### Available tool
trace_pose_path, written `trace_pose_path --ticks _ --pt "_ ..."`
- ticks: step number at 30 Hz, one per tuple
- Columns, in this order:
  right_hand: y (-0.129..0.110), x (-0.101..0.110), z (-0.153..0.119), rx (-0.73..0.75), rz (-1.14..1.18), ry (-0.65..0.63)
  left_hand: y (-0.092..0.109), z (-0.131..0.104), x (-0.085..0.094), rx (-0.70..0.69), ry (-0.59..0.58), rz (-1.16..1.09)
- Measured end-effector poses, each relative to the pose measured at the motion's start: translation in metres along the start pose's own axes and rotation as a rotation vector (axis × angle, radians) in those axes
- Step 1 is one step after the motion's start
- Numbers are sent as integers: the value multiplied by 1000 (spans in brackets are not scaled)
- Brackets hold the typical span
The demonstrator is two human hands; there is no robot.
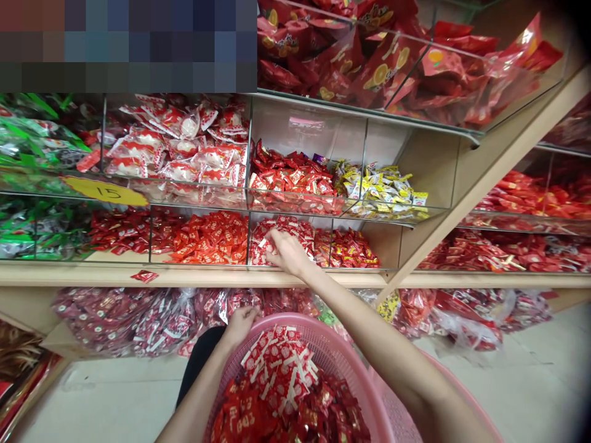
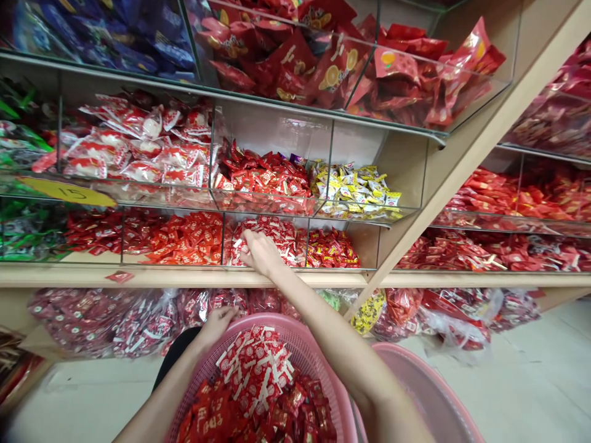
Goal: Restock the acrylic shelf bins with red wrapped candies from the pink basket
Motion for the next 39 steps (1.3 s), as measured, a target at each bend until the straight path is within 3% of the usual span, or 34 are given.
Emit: trace_pose_path --ticks 2,4,10,15,28,39 --pt "-1 10 -27 -8 108 51 0 1 -1 -2 -3 1" --pt "-2 10 -61 -26 193 20 2 1 -1 2 -7 3" --pt "6 -29 -164 -285 282 -282 7 -1 -2 12 7 62" --pt "10 -50 -213 -395 209 -378 6 0 -2 53 -4 67" --pt "0 -80 -231 -590 -87 -682 8 -2 -3 71 -6 31" --pt "-1 -91 -211 -577 -102 -647 9 -2 -3 63 6 -2"
Point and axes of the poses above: each hand's wrist, its own z-axis towards the middle knuckle, its own x-axis out of the back of the hand, y = z × x, the point moved 2 cm from there along z, towards the middle knuckle, and after that the axes turned 5 degrees about -z, right-handed, at the moved point
